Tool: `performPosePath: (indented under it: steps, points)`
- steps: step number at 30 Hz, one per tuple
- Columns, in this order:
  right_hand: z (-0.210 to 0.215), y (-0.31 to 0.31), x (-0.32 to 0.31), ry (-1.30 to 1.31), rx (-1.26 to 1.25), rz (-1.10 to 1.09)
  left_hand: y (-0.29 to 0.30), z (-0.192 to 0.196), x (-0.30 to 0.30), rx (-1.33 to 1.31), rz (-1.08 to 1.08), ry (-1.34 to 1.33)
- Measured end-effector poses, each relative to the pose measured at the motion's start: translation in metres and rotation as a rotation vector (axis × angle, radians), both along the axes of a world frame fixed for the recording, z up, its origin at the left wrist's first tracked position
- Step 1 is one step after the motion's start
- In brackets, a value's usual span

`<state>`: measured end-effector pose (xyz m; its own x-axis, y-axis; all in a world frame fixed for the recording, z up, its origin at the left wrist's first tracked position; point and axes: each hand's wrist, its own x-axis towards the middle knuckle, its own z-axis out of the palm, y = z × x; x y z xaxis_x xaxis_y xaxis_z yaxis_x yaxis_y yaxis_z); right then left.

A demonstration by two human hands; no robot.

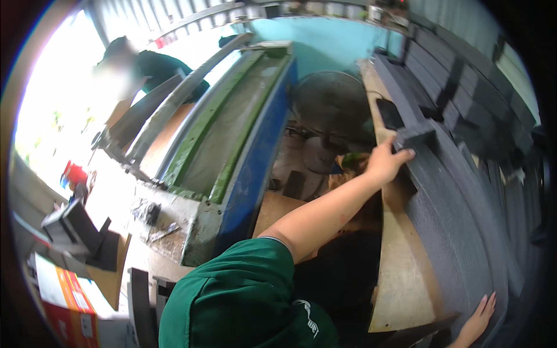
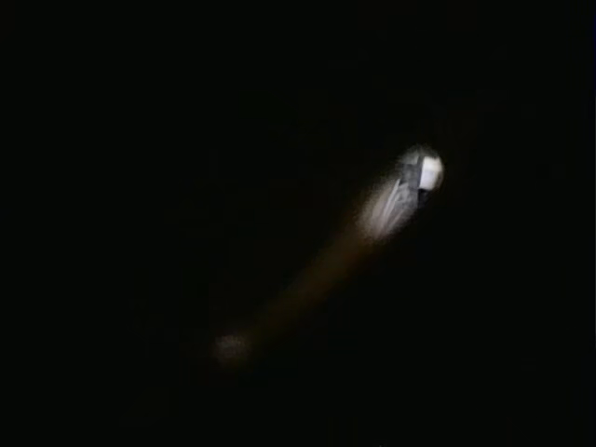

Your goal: The person sits on the floor and trims gray foam pieces using a small blade. They peel away thin strips of foam, scrape the surface, and stack the trimmed pieces on a nearby pile.

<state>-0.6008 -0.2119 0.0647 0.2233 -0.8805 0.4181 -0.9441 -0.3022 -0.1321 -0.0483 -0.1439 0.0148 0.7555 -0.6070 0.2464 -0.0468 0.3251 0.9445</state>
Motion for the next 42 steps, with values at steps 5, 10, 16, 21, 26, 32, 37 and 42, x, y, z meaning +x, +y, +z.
performPosePath:
  steps: [5,10,16,21,26,32,37,42]
  points:
    - [-0.023,0.027,0.01,-0.106,-0.073,-0.125,-0.008,-0.032,-0.012,-0.331,-0.071,0.085]
    - [-0.011,0.02,0.013,0.069,-0.025,-0.165,-0.029,-0.037,-0.004,-0.261,0.085,-0.109]
    - [-0.023,0.022,0.027,0.078,-0.104,-0.274,-0.017,-0.031,-0.014,-0.224,0.011,0.004]
    - [-0.022,0.037,0.009,-0.076,-0.112,-0.123,0.041,-0.018,-0.034,-0.222,-0.024,0.079]
    - [-0.008,0.025,0.006,-0.039,0.008,-0.047,0.072,-0.017,-0.039,-0.201,0.028,0.037]
    - [-0.023,0.024,0.026,0.075,-0.062,-0.228,0.058,-0.043,-0.048,-0.287,0.187,0.0]
    - [-0.029,0.021,0.02,0.037,-0.074,-0.217,0.056,-0.045,-0.047,-0.227,0.224,-0.075]
    - [-0.029,0.018,0.012,0.005,-0.068,-0.179,0.076,-0.047,-0.032,-0.234,-0.038,0.01]
